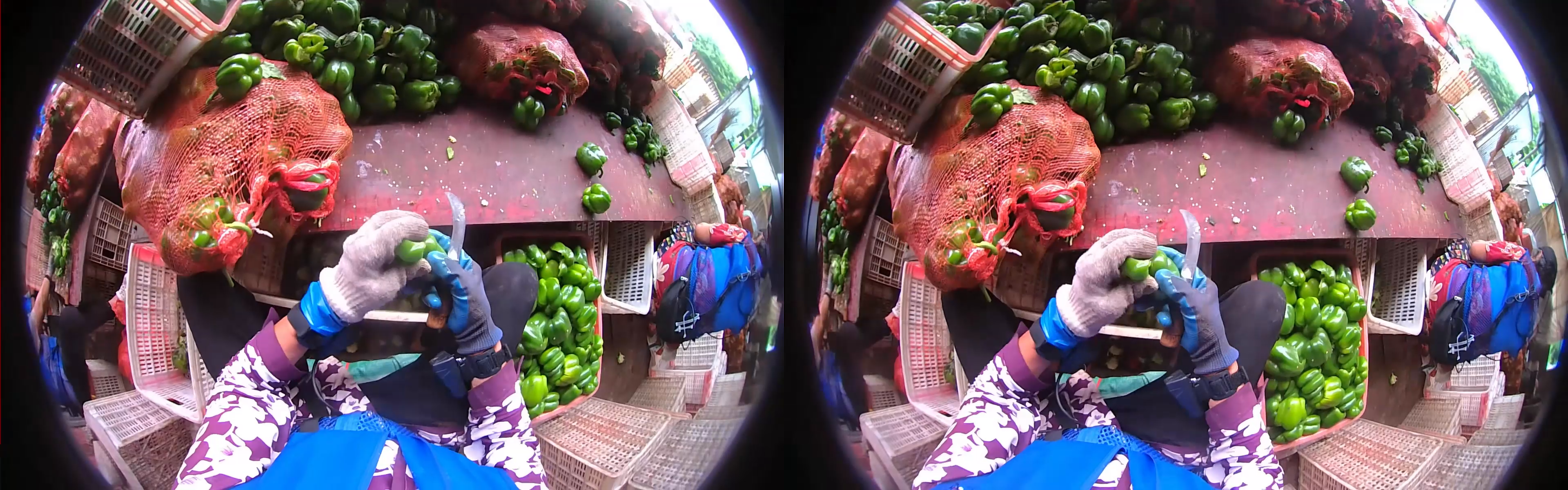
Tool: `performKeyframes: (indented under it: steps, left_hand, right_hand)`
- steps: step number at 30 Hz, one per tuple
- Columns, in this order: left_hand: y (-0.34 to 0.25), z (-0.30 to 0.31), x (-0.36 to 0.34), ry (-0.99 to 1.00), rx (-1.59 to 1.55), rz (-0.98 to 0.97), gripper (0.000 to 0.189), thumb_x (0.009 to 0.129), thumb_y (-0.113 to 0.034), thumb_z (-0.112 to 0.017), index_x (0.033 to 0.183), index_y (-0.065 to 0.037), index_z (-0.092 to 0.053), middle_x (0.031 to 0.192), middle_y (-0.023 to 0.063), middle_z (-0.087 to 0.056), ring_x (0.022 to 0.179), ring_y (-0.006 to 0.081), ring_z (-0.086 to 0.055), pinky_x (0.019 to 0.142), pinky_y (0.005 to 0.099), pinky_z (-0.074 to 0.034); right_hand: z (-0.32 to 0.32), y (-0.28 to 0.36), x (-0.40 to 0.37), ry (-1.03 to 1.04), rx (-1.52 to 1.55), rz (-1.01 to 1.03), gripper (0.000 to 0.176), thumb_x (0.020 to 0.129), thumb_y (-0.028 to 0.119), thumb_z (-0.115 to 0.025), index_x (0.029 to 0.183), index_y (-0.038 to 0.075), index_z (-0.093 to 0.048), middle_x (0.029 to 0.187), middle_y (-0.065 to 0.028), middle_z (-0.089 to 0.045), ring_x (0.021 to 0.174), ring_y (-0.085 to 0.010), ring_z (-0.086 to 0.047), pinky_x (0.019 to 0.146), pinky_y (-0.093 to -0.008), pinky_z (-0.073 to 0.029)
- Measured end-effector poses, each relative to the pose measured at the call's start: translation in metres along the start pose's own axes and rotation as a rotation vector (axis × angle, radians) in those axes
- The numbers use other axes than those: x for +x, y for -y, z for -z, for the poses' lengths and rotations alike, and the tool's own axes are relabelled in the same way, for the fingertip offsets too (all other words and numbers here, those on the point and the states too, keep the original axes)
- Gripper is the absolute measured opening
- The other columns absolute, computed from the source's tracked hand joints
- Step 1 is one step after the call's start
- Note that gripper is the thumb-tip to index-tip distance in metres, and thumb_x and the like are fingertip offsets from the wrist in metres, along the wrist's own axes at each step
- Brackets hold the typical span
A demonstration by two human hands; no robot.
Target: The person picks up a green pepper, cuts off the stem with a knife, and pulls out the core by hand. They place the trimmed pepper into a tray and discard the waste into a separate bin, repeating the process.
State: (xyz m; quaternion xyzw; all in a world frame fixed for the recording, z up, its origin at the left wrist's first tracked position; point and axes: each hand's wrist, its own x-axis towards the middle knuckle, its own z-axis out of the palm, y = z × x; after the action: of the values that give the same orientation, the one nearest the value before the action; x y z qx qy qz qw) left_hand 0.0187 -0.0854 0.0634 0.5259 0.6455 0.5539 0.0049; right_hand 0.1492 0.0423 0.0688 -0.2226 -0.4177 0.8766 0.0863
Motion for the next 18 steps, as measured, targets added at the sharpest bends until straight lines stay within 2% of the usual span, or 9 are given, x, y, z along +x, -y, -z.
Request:
performKeyframes:
  steps: [4, 5, 8, 9, 15, 18]
  left_hand:
    - [-0.010, 0.005, -0.008, -0.030, -0.100, 0.116, 0.043, 0.075, -0.003, -0.082, 0.113, -0.002, -0.063, 0.111, 0.0128, -0.065, 0.103, 0.0269, -0.065, 0.090, 0.0381, -0.052]
    - [-0.011, 0.004, -0.011, -0.054, -0.162, 0.170, 0.037, 0.081, 0.003, -0.075, 0.115, -0.002, -0.062, 0.107, 0.0078, -0.064, 0.097, 0.0169, -0.063, 0.086, 0.0325, -0.052]
    - [-0.018, -0.001, -0.019, -0.095, -0.323, 0.433, 0.033, 0.087, 0.008, -0.065, 0.118, -0.003, -0.059, 0.107, 0.0042, -0.061, 0.094, 0.0099, -0.060, 0.082, 0.0264, -0.052]
    - [-0.016, -0.005, -0.022, -0.107, -0.322, 0.383, 0.032, 0.091, 0.010, -0.058, 0.119, -0.004, -0.056, 0.108, 0.0019, -0.060, 0.092, 0.0065, -0.058, 0.078, 0.0223, -0.051]
    - [-0.019, -0.021, -0.023, -0.289, -0.290, 0.315, 0.027, 0.093, 0.006, -0.061, 0.117, -0.005, -0.056, 0.107, 0.0024, -0.060, 0.096, 0.0089, -0.057, 0.085, 0.0252, -0.050]
    - [-0.028, -0.023, -0.021, -0.354, -0.437, 0.457, 0.026, 0.093, 0.002, -0.065, 0.116, -0.005, -0.056, 0.107, 0.0026, -0.060, 0.098, 0.0101, -0.057, 0.088, 0.0264, -0.049]
  right_hand:
    - [-0.006, -0.013, -0.005, 0.007, 0.058, 0.037, 0.043, 0.094, 0.014, -0.066, 0.134, 0.002, -0.055, 0.102, -0.0027, -0.068, 0.068, -0.0097, -0.066, 0.050, -0.0192, -0.047]
    - [-0.008, -0.015, -0.006, -0.006, 0.068, 0.034, 0.043, 0.094, 0.013, -0.066, 0.134, 0.002, -0.055, 0.100, -0.0023, -0.068, 0.067, -0.0088, -0.064, 0.050, -0.0193, -0.047]
    - [-0.015, -0.019, -0.010, -0.041, 0.094, 0.035, 0.043, 0.093, 0.011, -0.067, 0.133, 0.002, -0.056, 0.094, -0.0011, -0.067, 0.063, -0.0063, -0.059, 0.051, -0.0196, -0.047]
    - [-0.017, -0.020, -0.011, -0.051, 0.101, 0.040, 0.042, 0.093, 0.010, -0.067, 0.133, 0.002, -0.057, 0.092, -0.0006, -0.066, 0.062, -0.0058, -0.058, 0.051, -0.0197, -0.047]
    - [-0.029, -0.022, -0.022, -0.111, 0.032, 0.071, 0.043, 0.091, 0.007, -0.069, 0.132, 0.002, -0.057, 0.087, -0.0004, -0.064, 0.062, -0.0055, -0.058, 0.052, -0.0199, -0.047]
    - [-0.032, -0.025, -0.024, -0.141, -0.003, 0.083, 0.046, 0.089, 0.005, -0.070, 0.133, 0.002, -0.057, 0.090, -0.0008, -0.065, 0.064, -0.0048, -0.058, 0.054, -0.0198, -0.048]
